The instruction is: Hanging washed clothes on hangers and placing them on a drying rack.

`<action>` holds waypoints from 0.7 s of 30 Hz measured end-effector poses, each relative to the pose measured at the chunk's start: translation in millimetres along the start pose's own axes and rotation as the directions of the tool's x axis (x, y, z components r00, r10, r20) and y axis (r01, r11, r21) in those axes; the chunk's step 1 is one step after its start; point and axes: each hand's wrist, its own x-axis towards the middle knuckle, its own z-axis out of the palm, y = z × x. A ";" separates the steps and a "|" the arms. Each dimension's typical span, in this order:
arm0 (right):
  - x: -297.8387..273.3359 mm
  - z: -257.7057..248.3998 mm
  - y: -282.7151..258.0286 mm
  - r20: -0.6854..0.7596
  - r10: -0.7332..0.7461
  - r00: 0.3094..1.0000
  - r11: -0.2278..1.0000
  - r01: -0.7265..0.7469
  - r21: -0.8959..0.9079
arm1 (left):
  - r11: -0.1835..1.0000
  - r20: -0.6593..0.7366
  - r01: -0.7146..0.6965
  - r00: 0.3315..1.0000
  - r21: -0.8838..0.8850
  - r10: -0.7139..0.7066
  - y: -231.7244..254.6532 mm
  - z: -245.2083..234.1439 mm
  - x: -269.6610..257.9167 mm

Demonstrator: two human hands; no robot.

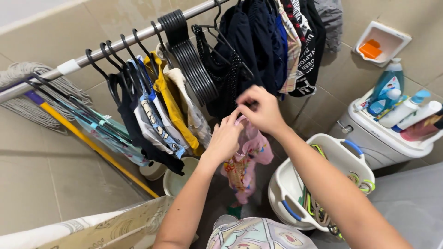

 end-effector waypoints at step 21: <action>89.3 88.3 39.3 -0.198 0.270 0.942 0.963 -0.269 0.030 | 0.977 -0.108 -0.067 0.993 -0.204 0.045 -49.1 -28.3 -1.3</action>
